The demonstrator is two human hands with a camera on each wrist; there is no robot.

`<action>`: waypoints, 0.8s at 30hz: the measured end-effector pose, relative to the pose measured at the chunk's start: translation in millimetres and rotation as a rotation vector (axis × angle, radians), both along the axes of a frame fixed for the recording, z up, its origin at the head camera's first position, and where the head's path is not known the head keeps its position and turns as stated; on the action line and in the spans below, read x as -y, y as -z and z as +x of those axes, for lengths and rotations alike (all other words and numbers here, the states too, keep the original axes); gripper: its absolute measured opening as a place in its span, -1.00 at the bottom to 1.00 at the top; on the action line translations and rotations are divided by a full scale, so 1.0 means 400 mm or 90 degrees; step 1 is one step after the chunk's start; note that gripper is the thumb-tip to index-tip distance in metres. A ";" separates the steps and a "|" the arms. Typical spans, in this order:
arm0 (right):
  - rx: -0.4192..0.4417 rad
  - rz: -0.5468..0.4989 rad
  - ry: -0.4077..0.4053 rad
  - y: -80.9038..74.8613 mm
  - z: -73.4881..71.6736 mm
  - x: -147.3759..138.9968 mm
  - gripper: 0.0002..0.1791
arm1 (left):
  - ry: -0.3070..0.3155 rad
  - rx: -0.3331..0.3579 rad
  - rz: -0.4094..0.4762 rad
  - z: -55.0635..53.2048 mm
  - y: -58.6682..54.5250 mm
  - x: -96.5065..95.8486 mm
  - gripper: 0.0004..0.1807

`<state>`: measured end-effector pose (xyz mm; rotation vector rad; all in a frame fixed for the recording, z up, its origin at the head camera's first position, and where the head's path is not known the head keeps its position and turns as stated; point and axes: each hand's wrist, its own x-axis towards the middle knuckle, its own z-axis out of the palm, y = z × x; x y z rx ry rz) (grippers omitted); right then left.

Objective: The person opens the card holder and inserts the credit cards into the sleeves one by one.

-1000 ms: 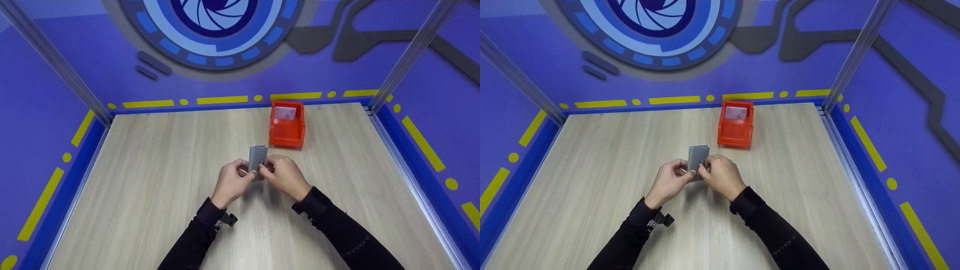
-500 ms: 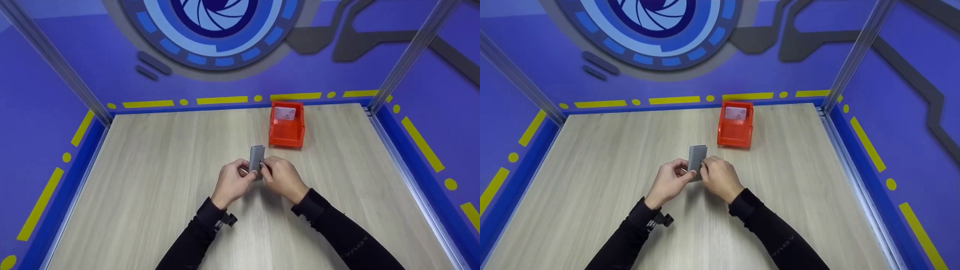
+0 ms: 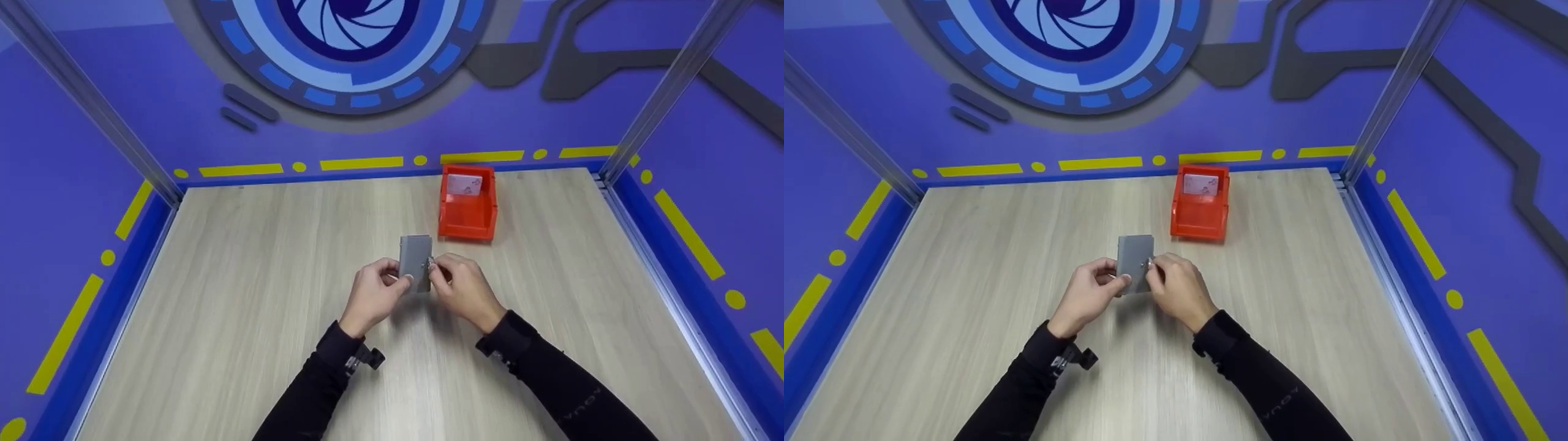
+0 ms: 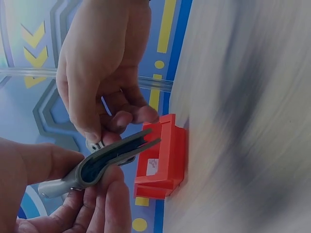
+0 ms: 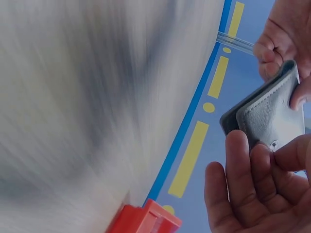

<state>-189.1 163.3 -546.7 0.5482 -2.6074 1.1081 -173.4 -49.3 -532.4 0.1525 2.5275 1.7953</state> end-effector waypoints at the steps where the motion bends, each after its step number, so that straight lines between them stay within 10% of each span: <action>1: 0.005 -0.002 0.004 -0.001 -0.001 -0.003 -0.78 | -0.002 0.001 0.001 -0.001 0.000 0.002 -0.85; 24: 0.043 -0.016 0.007 -0.004 -0.018 -0.037 -0.78 | 0.030 0.044 0.035 -0.002 0.003 0.030 -0.81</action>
